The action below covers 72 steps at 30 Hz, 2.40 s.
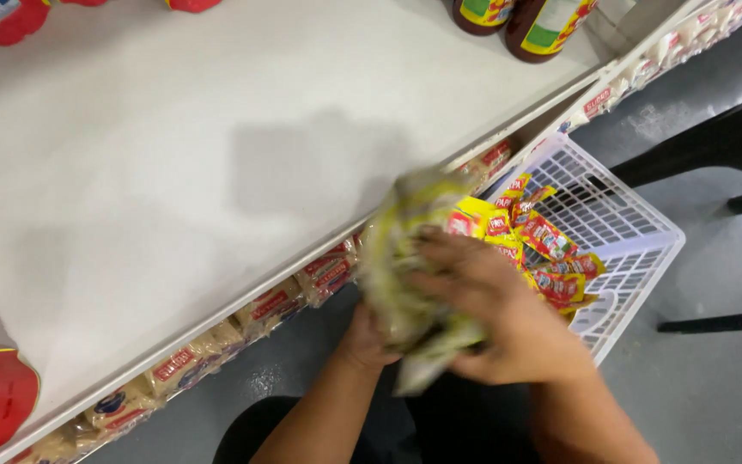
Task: The recorder is wiping individual ketchup pouches with a cloth and organizing them on the grocery store shelf.
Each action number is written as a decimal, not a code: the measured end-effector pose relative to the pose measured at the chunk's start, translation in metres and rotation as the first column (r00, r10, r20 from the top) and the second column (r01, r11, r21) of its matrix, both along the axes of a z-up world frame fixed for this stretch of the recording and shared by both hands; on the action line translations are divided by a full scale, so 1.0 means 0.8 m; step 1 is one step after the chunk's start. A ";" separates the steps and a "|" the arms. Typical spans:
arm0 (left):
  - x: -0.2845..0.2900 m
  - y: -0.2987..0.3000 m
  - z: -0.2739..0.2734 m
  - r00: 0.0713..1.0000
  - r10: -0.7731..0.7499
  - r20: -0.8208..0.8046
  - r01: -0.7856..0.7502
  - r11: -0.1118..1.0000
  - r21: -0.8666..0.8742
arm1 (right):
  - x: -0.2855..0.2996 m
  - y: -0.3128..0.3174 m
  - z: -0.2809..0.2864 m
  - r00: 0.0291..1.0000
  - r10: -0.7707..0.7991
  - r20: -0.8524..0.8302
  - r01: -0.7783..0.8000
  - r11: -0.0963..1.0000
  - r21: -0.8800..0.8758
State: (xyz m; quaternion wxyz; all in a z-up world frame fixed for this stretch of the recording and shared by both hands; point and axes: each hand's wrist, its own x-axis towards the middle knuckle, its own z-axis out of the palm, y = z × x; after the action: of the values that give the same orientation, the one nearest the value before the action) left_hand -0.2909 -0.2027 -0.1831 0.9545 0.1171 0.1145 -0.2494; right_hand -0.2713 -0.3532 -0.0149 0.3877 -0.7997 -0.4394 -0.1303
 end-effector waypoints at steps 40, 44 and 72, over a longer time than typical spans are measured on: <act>-0.014 -0.038 0.030 0.352 -0.613 0.708 -0.867 0.072 0.493 | -0.027 -0.044 -0.218 0.436 0.101 -0.894 0.838 0.318 0.444; 0.004 -0.036 0.027 0.431 -0.407 0.806 -0.841 0.142 0.522 | -0.016 -0.048 -0.172 0.477 0.028 -0.879 0.846 0.257 0.467; 0.011 -0.007 -0.019 0.886 -0.419 0.198 0.357 0.889 0.285 | -0.012 0.010 -0.129 0.846 -0.485 -0.219 0.495 0.869 -0.010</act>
State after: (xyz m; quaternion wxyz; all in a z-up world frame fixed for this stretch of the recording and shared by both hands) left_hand -0.2818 -0.2086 -0.1982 0.8698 0.2836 -0.0054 -0.4037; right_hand -0.2807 -0.3455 -0.1178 0.4053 -0.8854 -0.1730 -0.1479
